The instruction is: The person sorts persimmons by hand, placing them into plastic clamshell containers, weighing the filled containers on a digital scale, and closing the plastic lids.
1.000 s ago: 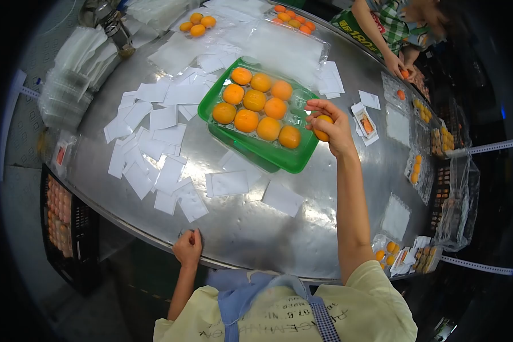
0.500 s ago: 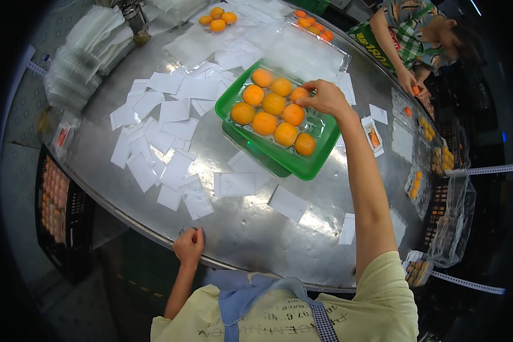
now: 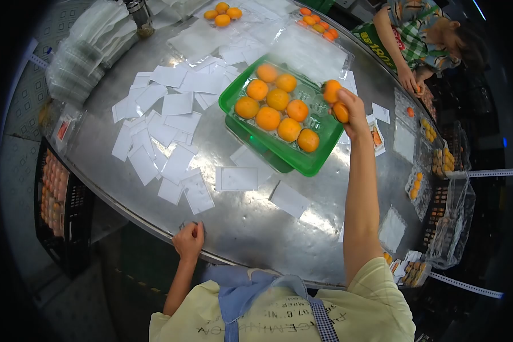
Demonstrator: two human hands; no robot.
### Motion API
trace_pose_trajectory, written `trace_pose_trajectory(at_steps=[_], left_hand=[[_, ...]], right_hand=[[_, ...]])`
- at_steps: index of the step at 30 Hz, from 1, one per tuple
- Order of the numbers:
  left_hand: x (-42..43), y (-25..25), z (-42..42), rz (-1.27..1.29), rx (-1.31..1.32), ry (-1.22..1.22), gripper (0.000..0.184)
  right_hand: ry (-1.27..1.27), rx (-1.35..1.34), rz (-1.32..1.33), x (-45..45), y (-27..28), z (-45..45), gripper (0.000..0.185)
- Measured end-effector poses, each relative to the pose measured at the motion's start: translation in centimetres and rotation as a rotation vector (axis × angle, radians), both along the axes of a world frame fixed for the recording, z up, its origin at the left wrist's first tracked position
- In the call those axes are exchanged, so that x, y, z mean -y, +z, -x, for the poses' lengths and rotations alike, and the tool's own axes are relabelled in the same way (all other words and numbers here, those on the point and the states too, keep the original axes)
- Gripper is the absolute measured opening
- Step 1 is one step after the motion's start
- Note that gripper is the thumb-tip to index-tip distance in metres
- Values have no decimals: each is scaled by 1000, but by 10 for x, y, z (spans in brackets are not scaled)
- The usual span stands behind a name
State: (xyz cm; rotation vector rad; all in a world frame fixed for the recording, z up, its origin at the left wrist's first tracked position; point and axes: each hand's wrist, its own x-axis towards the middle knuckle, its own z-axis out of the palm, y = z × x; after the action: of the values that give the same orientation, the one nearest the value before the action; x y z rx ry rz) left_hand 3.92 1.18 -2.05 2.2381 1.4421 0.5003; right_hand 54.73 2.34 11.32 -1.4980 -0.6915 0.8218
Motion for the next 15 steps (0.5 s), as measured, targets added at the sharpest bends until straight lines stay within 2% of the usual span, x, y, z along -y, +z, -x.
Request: trace_pose_trajectory(at_steps=[3, 5, 10, 13, 15], left_hand=[[1, -3, 0, 15, 2, 18, 35], [2, -4, -2, 30, 10, 7, 35], [4, -4, -2, 9, -30, -31, 36], [5, -3, 0, 3, -36, -44, 35], [4, -5, -1, 53, 54, -5, 33]], right_hand=[[57, -542, -410, 50, 1, 23, 50], [69, -652, -457, 79, -12, 35, 51], [-112, -544, -290, 138, -27, 76, 58], [-191, -323, -71, 193, -50, 91, 51], [-345, -77, 318, 231, -55, 113, 51]])
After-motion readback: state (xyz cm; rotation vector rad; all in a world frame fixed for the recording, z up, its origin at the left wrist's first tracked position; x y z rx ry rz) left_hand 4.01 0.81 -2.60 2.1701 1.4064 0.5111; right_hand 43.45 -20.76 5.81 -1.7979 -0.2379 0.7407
